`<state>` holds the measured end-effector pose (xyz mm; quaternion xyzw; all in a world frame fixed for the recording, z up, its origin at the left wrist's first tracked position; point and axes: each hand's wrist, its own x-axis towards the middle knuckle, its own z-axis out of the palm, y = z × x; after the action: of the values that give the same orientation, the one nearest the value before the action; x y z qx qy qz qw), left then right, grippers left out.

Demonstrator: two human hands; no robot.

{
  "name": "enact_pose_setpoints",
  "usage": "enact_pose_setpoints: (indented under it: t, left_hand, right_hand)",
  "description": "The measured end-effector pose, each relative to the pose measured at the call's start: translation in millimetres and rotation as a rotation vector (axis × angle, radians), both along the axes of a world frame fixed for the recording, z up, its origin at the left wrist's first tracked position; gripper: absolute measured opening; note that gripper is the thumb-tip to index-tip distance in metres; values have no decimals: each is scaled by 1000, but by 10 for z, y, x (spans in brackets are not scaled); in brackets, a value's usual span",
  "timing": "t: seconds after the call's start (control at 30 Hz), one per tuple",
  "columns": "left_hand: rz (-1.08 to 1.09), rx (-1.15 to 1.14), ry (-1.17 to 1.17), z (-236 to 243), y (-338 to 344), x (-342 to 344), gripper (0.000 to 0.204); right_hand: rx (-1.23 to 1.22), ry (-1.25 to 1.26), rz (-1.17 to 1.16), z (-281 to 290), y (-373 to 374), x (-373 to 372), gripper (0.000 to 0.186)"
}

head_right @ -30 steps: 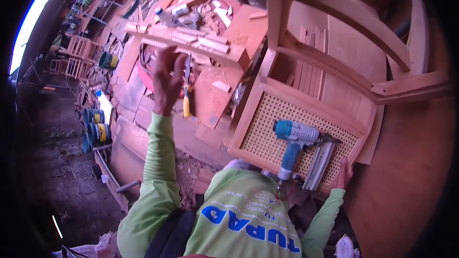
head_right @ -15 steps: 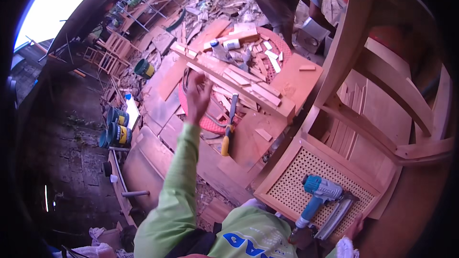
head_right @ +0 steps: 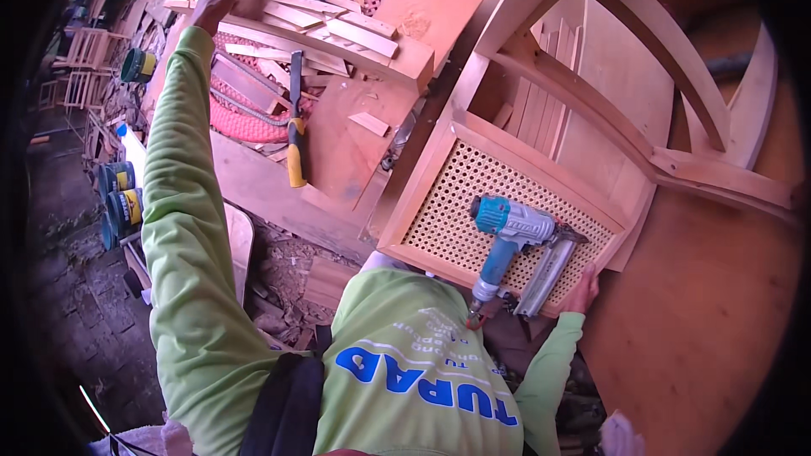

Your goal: Stapling cane webbing to a chair frame and applying glue for reinforcement.

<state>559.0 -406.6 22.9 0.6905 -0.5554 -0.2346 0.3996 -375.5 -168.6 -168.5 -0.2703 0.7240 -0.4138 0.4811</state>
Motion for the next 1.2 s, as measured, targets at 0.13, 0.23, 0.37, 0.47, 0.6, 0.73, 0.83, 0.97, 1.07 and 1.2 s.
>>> enact_pose_setpoints:
  t: [0.13, 0.23, 0.37, 0.47, 0.6, 0.73, 0.83, 0.97, 1.07, 1.2]
  left_hand:
    - [286, -91, -58, 233, 52, 129, 36]
    - [413, -263, -27, 1084, 371, -1380, 25]
    - [179, -435, -126, 1290, 1136, -1981, 33]
    - [192, -411, 85, 946, 1563, -2929, 19]
    - [-114, -313, 170, 532, 2022, -4079, 27]
    - [-217, -172, 335, 314, 2323, -4892, 28]
    - [-248, -147, 327, 304, 2456, -5001, 25]
    - [-364, -67, 512, 226, 2598, -4858, 28]
    - [-190, 1, 558, 128, 2753, -4642, 33]
    - [97, -59, 262, -155, 3013, -4307, 31]
  right_hand:
    - [10, -25, 31, 45, -18, -16, 70]
    - [-32, 17, -3, 120, 81, -90, 65]
    - [-207, 805, -66, 508, -113, 165, 52]
    - [-478, 780, 80, 1514, -403, 996, 61]
    - [-717, 494, 783, 2236, -593, 2246, 77]
    - [-788, 582, 933, 2093, -358, 2744, 111]
    - [-728, 590, 867, 1747, -146, 2643, 116]
    - [-765, 608, 922, 1518, -27, 2528, 101]
    - [-698, 143, 819, 1689, -106, 2484, 70]
    - [-701, 272, 726, 1790, -65, 2185, 79]
